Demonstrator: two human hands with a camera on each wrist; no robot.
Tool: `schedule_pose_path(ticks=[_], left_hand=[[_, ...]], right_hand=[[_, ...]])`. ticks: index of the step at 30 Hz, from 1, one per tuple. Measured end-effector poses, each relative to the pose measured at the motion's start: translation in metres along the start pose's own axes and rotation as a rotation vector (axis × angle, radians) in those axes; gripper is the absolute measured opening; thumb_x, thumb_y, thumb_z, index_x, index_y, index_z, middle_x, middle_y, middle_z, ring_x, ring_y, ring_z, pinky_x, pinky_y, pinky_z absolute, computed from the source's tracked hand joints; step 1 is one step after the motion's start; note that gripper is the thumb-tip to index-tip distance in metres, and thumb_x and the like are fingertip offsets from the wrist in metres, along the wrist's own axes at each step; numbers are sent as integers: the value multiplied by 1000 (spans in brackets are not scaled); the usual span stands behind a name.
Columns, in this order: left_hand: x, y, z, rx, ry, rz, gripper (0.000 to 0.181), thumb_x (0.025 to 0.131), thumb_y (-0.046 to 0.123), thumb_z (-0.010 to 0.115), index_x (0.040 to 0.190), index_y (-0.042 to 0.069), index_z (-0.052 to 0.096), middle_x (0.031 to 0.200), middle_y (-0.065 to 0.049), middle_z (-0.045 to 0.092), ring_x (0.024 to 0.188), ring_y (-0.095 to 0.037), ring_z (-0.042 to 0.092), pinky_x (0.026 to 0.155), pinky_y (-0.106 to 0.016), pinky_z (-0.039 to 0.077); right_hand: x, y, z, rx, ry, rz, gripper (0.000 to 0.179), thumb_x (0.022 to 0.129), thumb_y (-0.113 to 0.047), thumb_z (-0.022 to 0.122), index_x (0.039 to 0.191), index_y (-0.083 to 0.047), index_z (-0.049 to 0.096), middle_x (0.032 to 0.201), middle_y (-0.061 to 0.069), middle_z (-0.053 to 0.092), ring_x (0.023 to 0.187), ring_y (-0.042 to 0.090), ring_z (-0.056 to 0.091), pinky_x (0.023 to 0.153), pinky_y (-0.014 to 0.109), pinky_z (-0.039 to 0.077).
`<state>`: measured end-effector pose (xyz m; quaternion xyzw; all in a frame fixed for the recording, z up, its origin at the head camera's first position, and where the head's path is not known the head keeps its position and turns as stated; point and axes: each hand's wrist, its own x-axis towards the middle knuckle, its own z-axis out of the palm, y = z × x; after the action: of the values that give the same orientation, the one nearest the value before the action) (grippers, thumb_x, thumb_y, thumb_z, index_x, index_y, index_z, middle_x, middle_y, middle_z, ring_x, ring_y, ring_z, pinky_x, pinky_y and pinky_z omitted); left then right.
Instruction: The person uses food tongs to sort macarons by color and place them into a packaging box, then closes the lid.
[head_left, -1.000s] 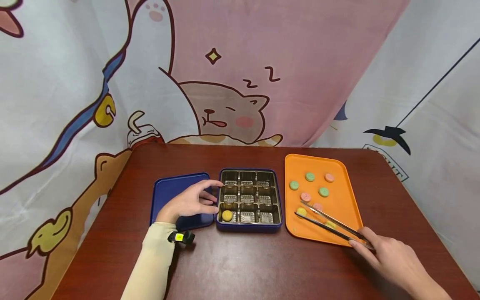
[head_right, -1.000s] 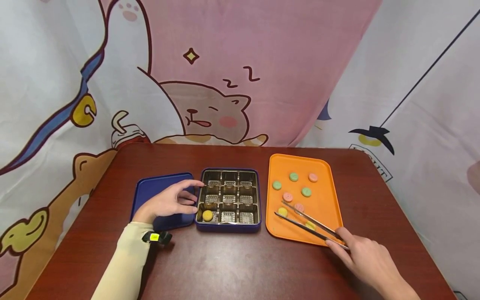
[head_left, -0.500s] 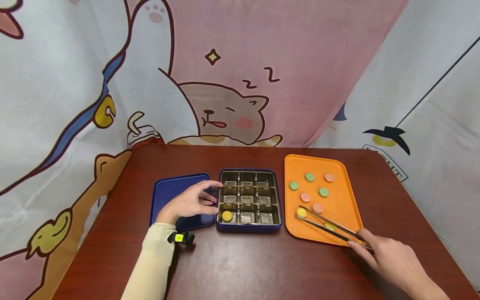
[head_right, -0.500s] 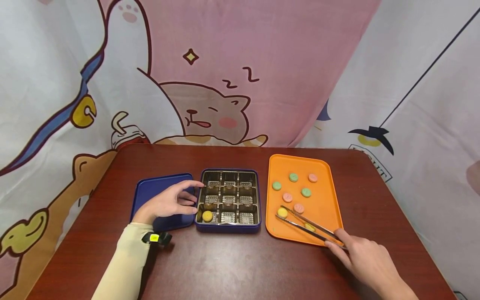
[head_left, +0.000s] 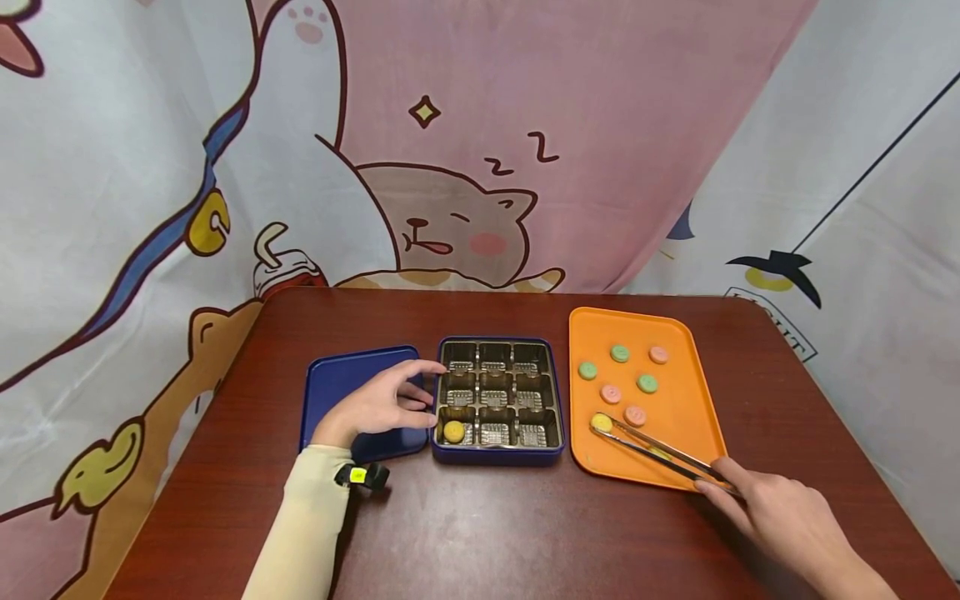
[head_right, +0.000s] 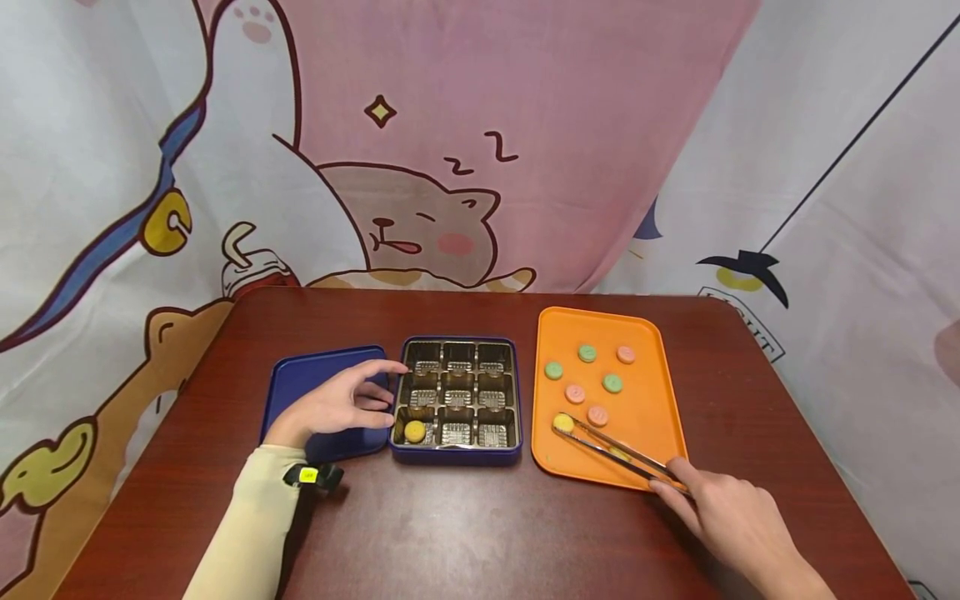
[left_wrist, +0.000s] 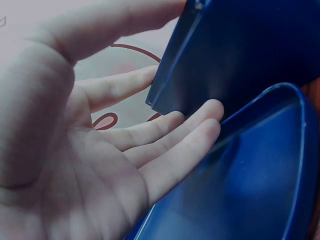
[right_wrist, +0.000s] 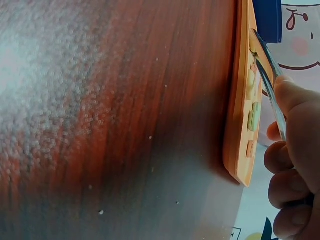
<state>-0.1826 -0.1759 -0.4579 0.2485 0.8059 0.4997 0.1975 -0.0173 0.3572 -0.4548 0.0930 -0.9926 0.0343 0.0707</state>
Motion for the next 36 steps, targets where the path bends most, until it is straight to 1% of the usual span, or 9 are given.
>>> schedule_pose_path(ticks=[4, 10, 14, 19, 25, 36], left_hand=[[0, 0, 0, -2, 1, -2, 75, 89, 21, 87, 154, 15, 51, 160, -10, 44, 121, -31, 67, 102, -49, 58], [0, 1, 0, -4, 1, -2, 74, 89, 20, 87, 154, 15, 51, 160, -10, 43, 121, -30, 68, 102, -49, 58], [-1, 1, 0, -11, 1, -3, 74, 89, 20, 87, 154, 15, 51, 160, -11, 43, 121, -30, 67, 102, -48, 58], [-1, 2, 0, -16, -1, -1, 74, 89, 20, 87, 154, 15, 51, 160, -12, 42, 121, -31, 67, 102, -48, 58], [-1, 2, 0, -11, 1, -3, 74, 89, 20, 87, 153, 15, 51, 160, -11, 43, 120, -30, 67, 101, -48, 58], [0, 3, 0, -13, 0, -9, 75, 89, 20, 87, 154, 15, 51, 160, -12, 43, 121, -31, 67, 102, -48, 57]], right_hand=[[0, 1, 1, 2, 29, -14, 29, 95, -46, 77, 86, -30, 54, 57, -16, 27, 51, 4, 28, 44, 28, 24], [1, 0, 3, 14, 40, -11, 29, 95, -44, 78, 86, -29, 54, 57, -14, 27, 50, 6, 28, 44, 30, 24], [1, 0, 4, 8, 51, -16, 30, 94, -43, 78, 85, -29, 54, 56, -14, 27, 49, 5, 26, 43, 28, 23], [0, 0, 6, 6, 42, -2, 32, 95, -45, 77, 84, -29, 52, 57, -14, 27, 48, 5, 25, 43, 26, 22], [-1, 0, 6, 26, 74, -7, 31, 95, -41, 78, 85, -29, 52, 56, -14, 26, 48, 5, 24, 43, 27, 21], [3, 0, 2, 44, 115, -19, 31, 95, -38, 79, 85, -27, 52, 55, -14, 26, 47, 5, 25, 42, 28, 21]])
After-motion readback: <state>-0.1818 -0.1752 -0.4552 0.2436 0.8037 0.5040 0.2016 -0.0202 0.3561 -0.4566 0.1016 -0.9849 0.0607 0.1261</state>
